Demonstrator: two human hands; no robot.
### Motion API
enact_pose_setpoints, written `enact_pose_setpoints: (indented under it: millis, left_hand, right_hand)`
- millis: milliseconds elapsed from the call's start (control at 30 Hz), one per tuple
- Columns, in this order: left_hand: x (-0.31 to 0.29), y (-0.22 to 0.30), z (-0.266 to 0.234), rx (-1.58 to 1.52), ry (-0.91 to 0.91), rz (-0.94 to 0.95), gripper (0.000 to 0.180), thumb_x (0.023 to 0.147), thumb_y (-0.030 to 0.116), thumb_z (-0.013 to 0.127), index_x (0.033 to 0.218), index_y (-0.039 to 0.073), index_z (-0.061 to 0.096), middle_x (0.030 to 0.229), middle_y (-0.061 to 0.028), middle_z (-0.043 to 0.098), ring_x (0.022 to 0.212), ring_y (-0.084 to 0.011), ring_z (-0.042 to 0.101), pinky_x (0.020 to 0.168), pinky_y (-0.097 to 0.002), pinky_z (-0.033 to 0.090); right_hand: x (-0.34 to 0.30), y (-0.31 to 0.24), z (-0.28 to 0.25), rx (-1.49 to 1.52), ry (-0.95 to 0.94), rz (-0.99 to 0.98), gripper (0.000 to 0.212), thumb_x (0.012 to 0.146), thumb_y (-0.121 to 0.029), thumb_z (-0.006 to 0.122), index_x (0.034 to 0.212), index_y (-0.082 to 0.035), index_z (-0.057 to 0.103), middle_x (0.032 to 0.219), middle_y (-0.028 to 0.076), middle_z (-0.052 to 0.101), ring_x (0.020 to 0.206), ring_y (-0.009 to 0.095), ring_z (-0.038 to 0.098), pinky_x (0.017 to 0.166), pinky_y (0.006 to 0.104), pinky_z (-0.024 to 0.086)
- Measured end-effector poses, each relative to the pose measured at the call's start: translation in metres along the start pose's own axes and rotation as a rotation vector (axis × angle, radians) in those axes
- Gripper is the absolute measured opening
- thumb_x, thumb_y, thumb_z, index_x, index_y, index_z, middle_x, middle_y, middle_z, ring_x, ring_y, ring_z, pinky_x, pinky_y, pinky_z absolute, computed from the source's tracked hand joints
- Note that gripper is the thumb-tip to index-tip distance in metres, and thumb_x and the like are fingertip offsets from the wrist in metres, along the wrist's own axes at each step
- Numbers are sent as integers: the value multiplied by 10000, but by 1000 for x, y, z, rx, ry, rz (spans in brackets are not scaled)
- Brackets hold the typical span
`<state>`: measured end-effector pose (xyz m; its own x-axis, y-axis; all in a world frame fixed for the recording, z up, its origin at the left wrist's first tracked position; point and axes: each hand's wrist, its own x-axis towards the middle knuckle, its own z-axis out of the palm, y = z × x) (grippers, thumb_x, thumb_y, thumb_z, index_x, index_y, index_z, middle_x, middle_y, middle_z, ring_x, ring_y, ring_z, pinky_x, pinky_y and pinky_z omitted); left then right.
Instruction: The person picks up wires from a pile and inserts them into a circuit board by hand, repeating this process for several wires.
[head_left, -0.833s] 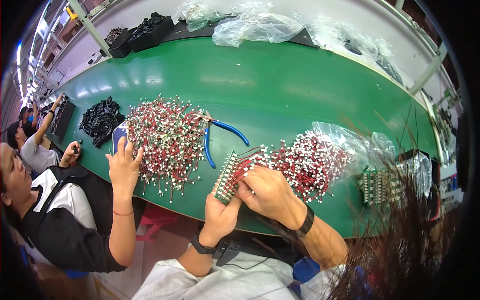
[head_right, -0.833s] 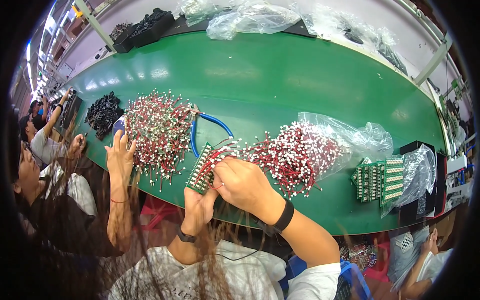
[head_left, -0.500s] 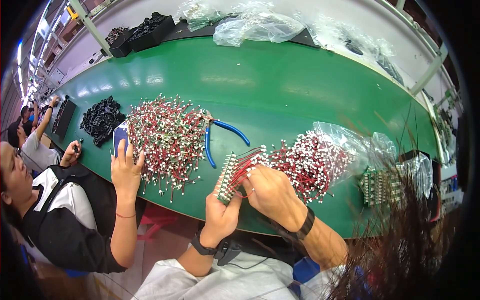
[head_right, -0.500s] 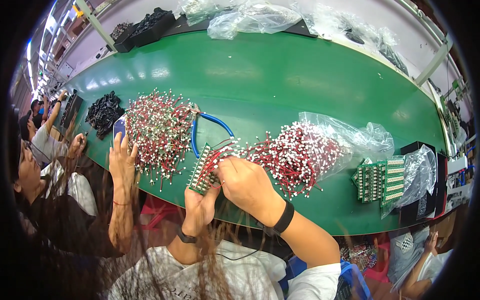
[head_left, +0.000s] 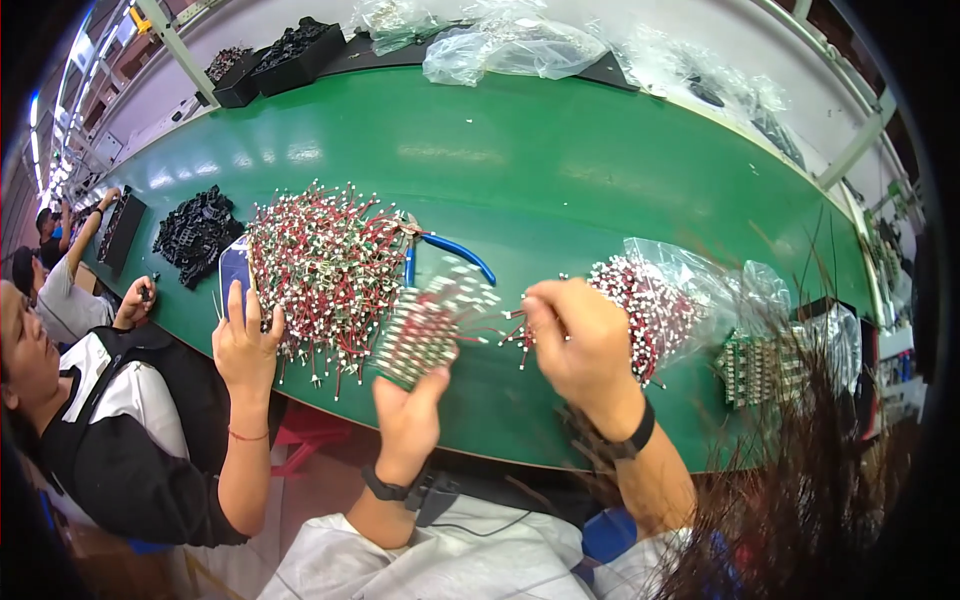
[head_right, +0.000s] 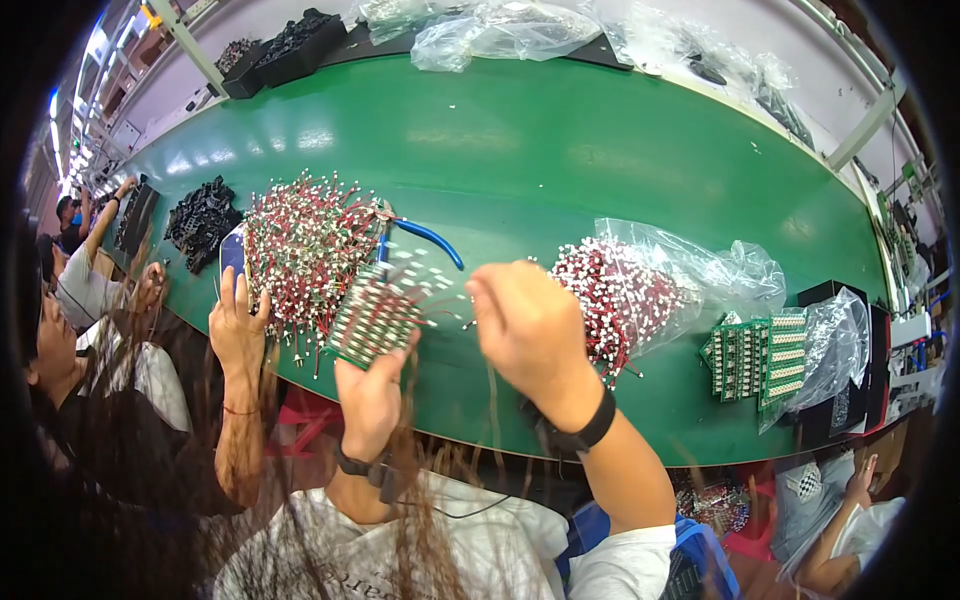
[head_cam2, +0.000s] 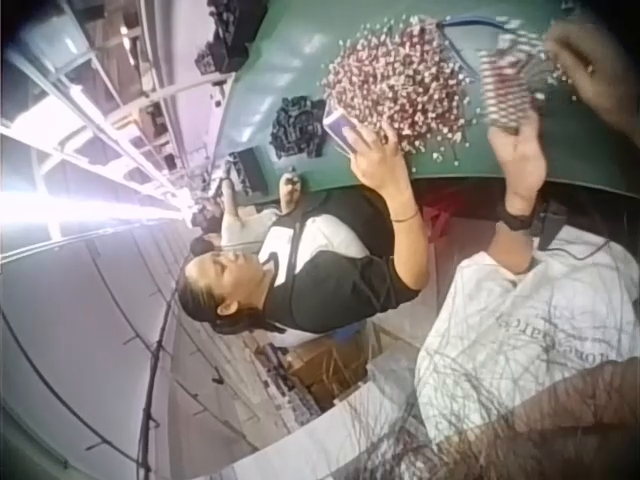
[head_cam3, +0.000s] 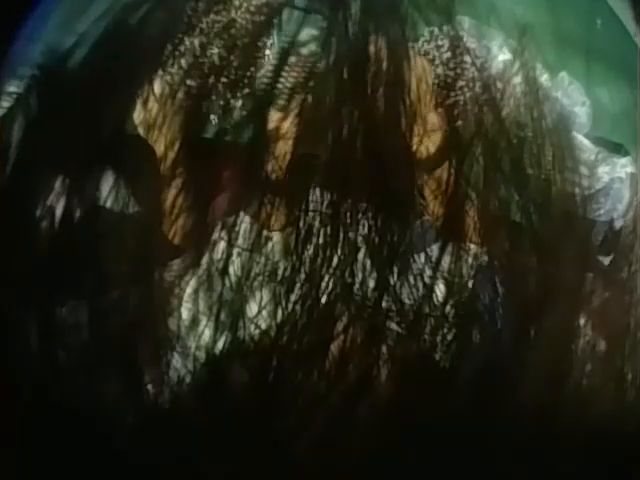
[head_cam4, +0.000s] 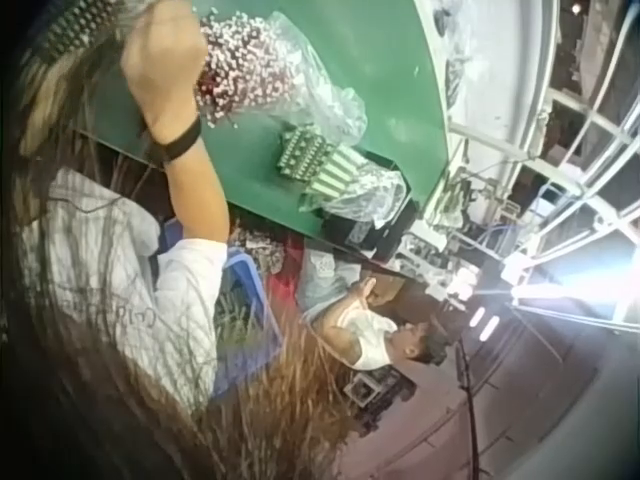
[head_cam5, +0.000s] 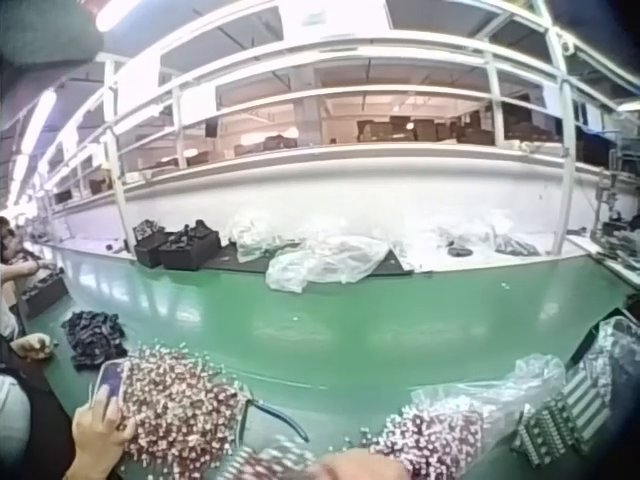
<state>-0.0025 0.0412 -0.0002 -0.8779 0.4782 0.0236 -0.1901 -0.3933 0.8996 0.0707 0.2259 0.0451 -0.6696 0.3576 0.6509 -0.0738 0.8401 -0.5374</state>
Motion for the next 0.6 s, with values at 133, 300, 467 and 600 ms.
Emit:
enact_pose_setpoints:
  millis: [133,300,467,600]
  left_hand:
    - [6,8,-13,-77,65,6,506,851,-141,504,1351,-64,500,1259,-154,627,1145,-245,644,1045,-459,520]
    - [3,9,-12,-123,73,-46,529,836,-150,502,1357,-61,502,1266,-158,628,1152,-253,643,1039,-464,523]
    - [2,4,-14,-140,46,-72,531,845,-148,498,1365,-41,491,1269,-151,626,1153,-254,644,1045,-470,524]
    - [1,3,-7,-188,-7,-110,520,854,-151,482,1358,-28,504,1264,-148,632,1156,-251,645,1050,-466,520]
  right_hand:
    - [-6,15,2,-95,-210,-26,144,770,-30,756,899,-56,698,818,93,609,778,286,583,690,398,486]
    - [-19,15,18,-156,-493,-75,139,740,-69,768,861,-110,713,891,72,593,900,280,563,774,381,478]
    - [-5,21,23,-47,-356,-134,130,746,-40,757,835,-65,665,898,79,615,912,286,580,788,396,477]
    - [6,13,14,231,-138,16,137,785,43,734,890,-14,668,879,105,661,810,272,645,714,353,520]
